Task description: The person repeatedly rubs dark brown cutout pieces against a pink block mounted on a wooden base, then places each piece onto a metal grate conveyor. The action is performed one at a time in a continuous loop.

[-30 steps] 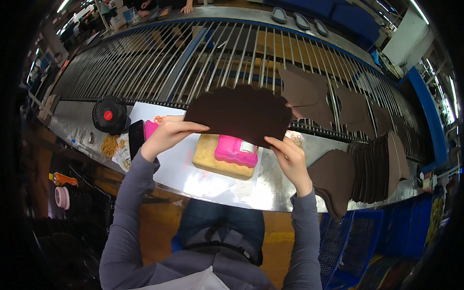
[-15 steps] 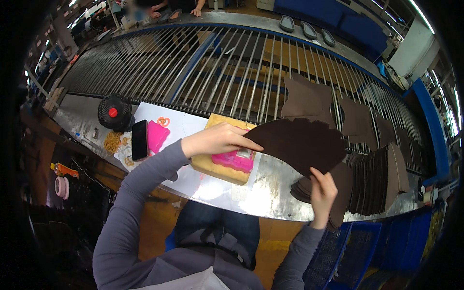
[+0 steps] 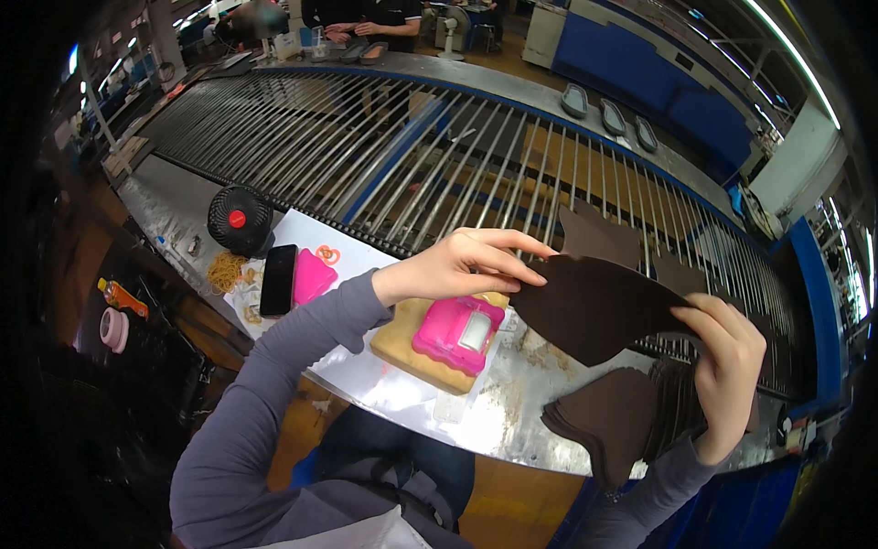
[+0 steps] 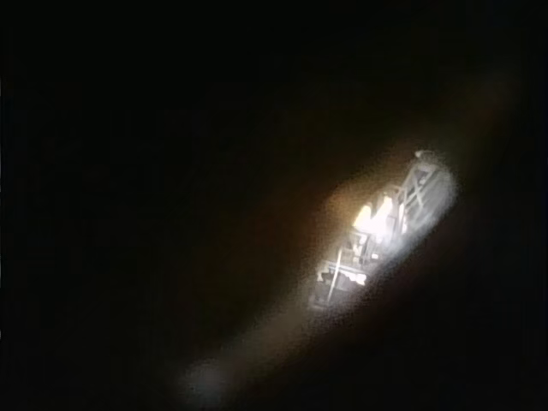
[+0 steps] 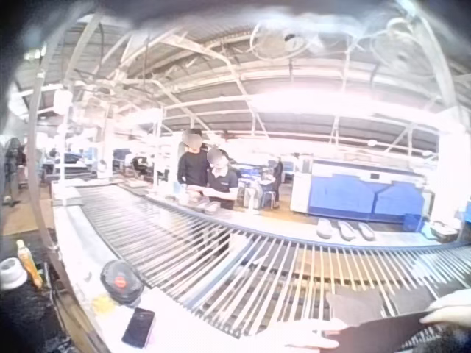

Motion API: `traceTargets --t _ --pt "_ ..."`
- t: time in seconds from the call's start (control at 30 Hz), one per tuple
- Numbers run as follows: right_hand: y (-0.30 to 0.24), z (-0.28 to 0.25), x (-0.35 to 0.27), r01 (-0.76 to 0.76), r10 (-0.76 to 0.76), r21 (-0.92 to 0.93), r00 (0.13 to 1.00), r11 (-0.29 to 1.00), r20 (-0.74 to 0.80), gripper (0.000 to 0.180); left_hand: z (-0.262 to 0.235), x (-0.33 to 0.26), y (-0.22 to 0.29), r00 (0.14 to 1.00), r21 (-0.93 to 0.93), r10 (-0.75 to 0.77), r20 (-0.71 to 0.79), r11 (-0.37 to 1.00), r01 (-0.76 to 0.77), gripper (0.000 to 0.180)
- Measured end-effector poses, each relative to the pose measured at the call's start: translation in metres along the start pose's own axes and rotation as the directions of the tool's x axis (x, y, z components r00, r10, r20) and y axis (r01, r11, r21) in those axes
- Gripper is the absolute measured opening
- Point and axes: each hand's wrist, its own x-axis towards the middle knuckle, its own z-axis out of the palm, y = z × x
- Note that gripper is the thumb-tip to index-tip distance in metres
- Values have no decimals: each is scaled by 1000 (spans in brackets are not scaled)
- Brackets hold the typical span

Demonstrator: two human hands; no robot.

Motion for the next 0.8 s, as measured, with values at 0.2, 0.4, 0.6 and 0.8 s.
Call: traceTargets --t 0.2,0.4,0.6,0.8 --pt "19 72 70 216 -222 -152 975 964 -25 32 -18 -9 -34 986 239 -163 -48 956 169 35" --pt "24 84 46 -23 -12 -154 975 988 -222 32 -57 -2 -95 819 -254 -486 -305 871 422 41" --pt "39 115 -90 -557 559 98 829 825 -1 27 -116 -12 -175 654 -413 -705 -273 700 582 45" --pt "33 153 -224 -881 879 -44 464 471 108 31 -121 -18 -259 505 -550 -860 -72 457 699 47"
